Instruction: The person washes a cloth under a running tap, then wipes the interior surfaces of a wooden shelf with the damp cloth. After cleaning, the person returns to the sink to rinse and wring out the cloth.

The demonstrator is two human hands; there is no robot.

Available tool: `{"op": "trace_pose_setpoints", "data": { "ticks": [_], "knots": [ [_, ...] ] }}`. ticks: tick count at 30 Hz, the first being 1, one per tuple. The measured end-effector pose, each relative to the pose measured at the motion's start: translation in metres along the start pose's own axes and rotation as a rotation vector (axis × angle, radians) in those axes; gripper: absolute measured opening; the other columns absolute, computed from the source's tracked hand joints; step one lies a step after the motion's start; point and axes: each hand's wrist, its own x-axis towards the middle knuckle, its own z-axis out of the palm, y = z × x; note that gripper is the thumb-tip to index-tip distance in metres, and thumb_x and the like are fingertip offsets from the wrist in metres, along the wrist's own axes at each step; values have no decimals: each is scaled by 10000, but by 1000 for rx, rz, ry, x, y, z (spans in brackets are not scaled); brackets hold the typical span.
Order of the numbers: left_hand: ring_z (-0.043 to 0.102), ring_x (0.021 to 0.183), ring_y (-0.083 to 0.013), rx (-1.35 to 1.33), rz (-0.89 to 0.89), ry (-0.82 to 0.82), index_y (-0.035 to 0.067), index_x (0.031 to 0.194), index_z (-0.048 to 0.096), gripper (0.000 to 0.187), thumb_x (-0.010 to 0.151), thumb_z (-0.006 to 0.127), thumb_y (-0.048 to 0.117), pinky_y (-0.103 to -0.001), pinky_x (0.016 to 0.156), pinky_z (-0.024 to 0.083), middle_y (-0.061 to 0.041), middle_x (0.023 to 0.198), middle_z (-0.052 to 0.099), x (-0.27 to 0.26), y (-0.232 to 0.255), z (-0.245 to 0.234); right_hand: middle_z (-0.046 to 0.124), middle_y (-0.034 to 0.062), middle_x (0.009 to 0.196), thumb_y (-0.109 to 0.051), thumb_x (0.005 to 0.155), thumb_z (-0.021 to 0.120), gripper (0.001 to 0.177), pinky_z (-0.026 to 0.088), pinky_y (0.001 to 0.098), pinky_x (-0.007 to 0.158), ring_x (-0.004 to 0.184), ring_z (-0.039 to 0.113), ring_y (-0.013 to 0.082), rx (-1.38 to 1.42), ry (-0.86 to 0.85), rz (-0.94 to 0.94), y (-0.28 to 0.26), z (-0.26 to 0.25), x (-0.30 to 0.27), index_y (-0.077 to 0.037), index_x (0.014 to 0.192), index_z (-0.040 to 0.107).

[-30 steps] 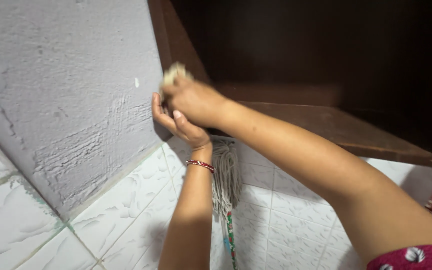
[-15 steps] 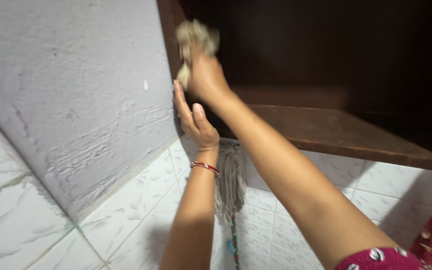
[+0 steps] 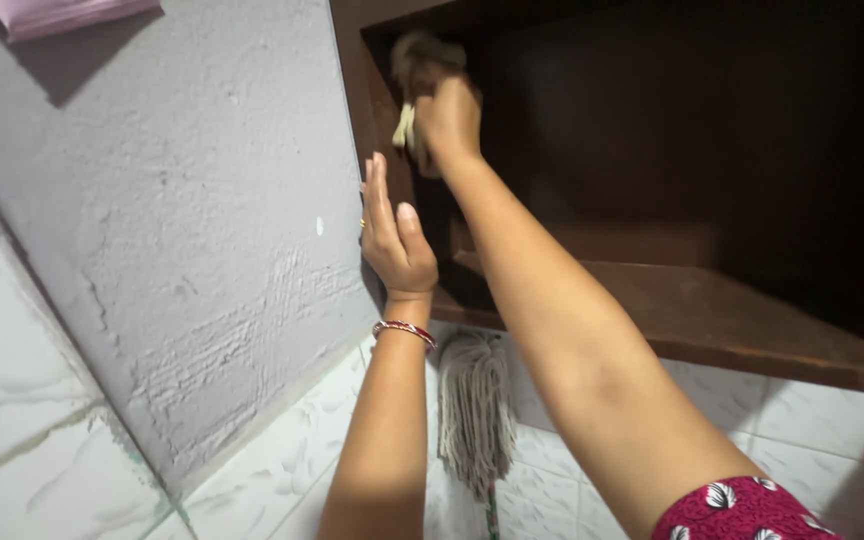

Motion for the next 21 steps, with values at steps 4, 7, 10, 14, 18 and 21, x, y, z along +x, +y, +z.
{"op": "trace_pose_setpoints", "data": {
  "ticks": [4,7,10,14,18,21],
  "knots": [
    [523,1472,-394,-8,-10,17,-53,1515,455,553,1040,414,227,-453,1267,410,-231,1538,542,-5,-10,-2,756,177,1121,-22,945,617,254,600,374,886,1021,754,319,196,105,-98,-14,30,7,-84,1163,732],
    [527,1474,-401,-51,-55,1,-53,1515,468,554,1034,413,215,-460,1278,396,-233,1544,547,-5,-13,1,747,166,1137,-1,935,643,238,602,356,899,1037,749,301,197,260,-433,-12,41,4,-70,1148,724],
    [531,1481,-388,-70,-28,-7,-42,1523,454,547,1042,404,213,-444,1271,416,-223,1553,540,-6,-11,-2,764,139,1129,37,892,599,368,616,348,908,1040,770,283,222,248,-187,-2,36,7,-69,1224,717],
    [535,1475,-388,-44,-28,7,-53,1532,446,582,1017,434,215,-475,1297,360,-232,1545,549,-1,-4,-8,773,134,1117,-66,818,724,382,600,352,875,1027,769,277,225,90,184,19,22,19,-72,1200,715],
    [524,1480,-383,-103,-42,11,-56,1526,444,604,1002,452,245,-461,1289,380,-237,1547,538,-4,-2,-4,767,145,1140,-32,877,661,329,604,360,902,1037,769,298,212,139,-151,42,31,21,-69,1201,710],
    [516,1489,-381,-114,-36,2,-57,1528,440,604,1008,444,249,-460,1296,382,-239,1551,534,-4,-5,-5,744,183,1134,-69,948,631,352,572,406,914,1046,727,356,97,141,-158,54,49,27,-76,1300,643]
  ]
}}
